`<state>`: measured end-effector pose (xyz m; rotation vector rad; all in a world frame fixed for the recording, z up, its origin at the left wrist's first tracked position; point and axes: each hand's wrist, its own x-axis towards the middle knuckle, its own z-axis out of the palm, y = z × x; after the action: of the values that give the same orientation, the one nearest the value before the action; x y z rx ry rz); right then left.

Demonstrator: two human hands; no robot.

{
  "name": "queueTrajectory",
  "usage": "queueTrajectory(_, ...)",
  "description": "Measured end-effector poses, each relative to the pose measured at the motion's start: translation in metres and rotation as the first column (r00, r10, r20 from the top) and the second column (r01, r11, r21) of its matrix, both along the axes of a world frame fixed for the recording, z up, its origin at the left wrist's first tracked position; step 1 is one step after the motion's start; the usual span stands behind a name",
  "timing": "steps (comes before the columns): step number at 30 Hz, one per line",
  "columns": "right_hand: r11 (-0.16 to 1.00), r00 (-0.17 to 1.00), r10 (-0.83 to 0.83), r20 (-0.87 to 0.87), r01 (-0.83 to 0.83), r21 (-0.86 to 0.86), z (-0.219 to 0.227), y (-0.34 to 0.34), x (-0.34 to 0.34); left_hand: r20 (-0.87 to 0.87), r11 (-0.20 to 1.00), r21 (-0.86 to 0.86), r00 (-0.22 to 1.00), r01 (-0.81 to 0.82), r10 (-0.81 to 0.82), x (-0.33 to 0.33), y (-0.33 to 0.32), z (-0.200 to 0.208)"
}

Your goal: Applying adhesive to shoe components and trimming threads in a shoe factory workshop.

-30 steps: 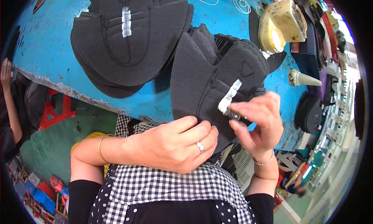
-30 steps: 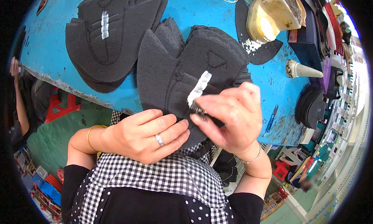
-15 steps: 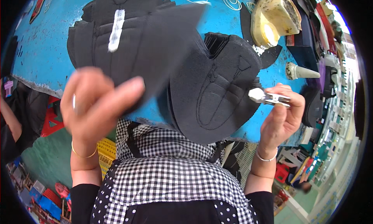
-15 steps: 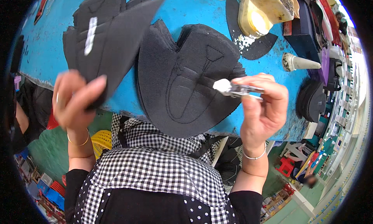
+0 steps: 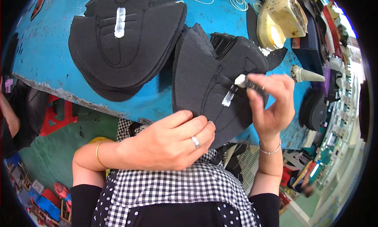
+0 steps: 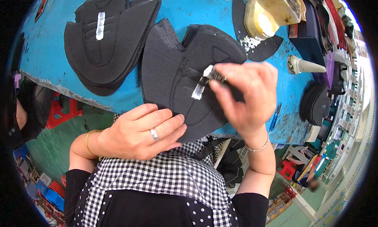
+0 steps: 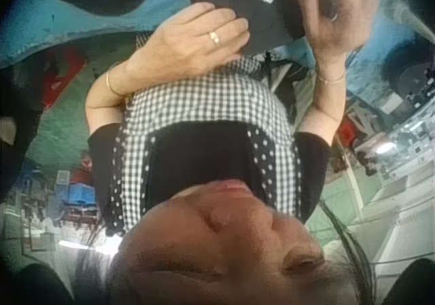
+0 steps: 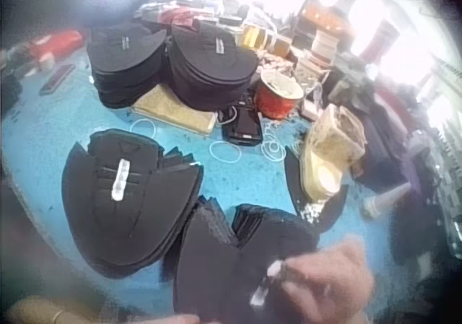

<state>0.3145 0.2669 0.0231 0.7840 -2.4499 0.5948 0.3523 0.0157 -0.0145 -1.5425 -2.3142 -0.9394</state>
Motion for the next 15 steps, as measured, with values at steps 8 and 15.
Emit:
queueTrajectory(8, 0.922, 0.982, 0.068, 0.174, 0.005, -0.386, 0.004, 0.017, 0.033, -0.009, 0.996, 0.092, 1.0, -0.017, 0.018, -0.005, 0.008, 0.004)
queueTrajectory(15, 0.805, 0.98, -0.028, 0.195, 0.138, -0.577, -0.004, 0.032, 0.028, -0.176, 0.916, 0.245, 0.915, -0.317, 0.364, -0.023, -0.05, 0.033)
